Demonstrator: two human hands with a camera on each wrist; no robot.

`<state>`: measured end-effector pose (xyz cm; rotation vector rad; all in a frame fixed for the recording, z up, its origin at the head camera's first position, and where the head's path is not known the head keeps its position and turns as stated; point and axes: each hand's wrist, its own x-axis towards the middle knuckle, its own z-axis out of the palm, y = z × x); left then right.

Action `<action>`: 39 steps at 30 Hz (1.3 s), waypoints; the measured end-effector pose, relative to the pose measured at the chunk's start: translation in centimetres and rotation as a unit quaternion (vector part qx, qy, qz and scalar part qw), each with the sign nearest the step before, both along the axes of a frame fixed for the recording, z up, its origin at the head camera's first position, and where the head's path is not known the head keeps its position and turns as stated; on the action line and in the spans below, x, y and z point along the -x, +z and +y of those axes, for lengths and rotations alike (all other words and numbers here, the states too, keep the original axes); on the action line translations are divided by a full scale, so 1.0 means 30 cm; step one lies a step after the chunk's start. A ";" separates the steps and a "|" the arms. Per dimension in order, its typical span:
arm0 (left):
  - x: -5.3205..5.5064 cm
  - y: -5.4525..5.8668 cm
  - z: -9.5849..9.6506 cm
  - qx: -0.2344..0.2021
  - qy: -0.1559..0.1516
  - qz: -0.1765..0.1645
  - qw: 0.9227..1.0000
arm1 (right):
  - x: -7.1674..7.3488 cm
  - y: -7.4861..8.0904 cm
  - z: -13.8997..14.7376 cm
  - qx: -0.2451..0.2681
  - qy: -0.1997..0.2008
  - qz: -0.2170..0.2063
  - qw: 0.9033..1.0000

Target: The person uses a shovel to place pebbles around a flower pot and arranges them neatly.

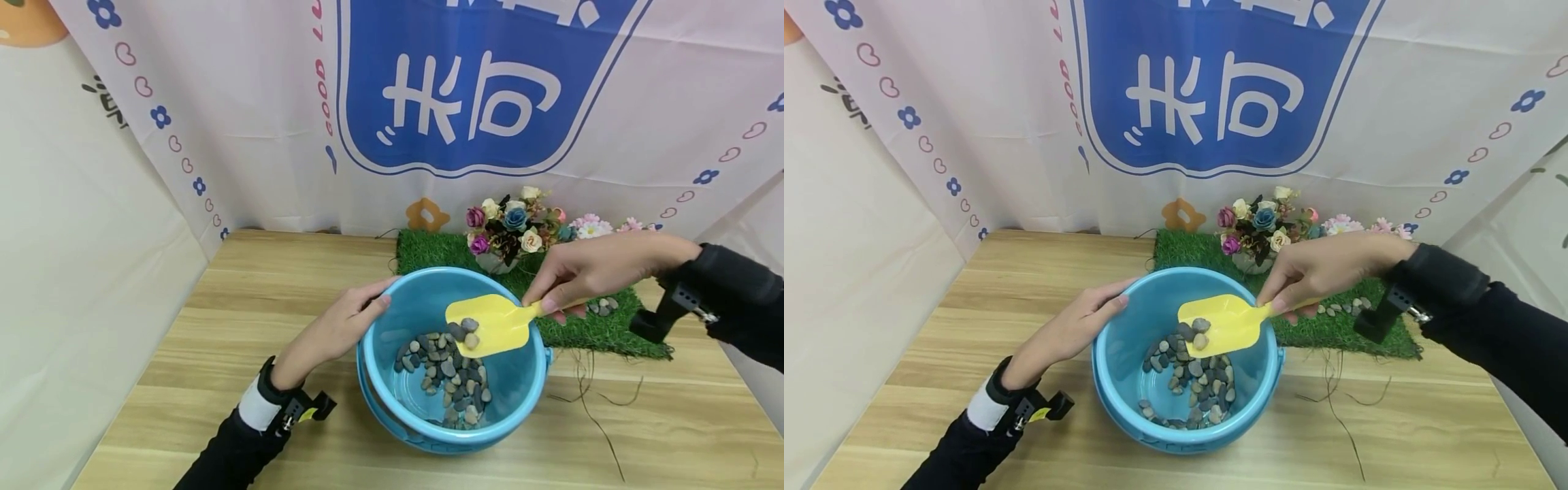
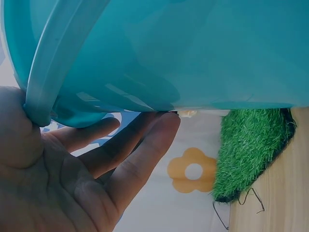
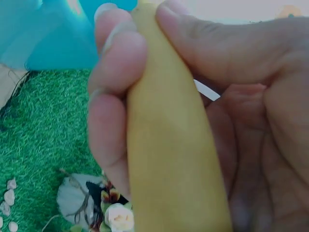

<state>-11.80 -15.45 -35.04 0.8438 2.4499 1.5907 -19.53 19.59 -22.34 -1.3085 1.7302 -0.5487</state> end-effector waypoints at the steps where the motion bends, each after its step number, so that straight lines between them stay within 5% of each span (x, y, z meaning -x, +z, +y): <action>1: 0.000 0.000 0.000 -0.001 0.000 -0.001 1.000 | 0.000 0.000 0.012 0.002 -0.008 0.004 1.000; 9: -0.001 0.001 -0.003 0.002 -0.001 -0.003 1.000 | -0.012 -0.037 0.130 0.043 -0.073 0.003 0.996; 23: -0.001 0.007 -0.001 0.001 -0.003 0.008 1.000 | -0.028 -0.077 0.322 0.033 -0.176 0.042 0.983; 30: -0.001 0.000 -0.002 -0.002 -0.005 0.005 1.000 | -0.024 -0.154 0.385 0.031 -0.214 0.023 0.976; 39: 0.002 -0.003 -0.001 0.005 -0.002 0.014 1.000 | -0.044 -0.286 0.432 0.002 -0.277 0.076 0.958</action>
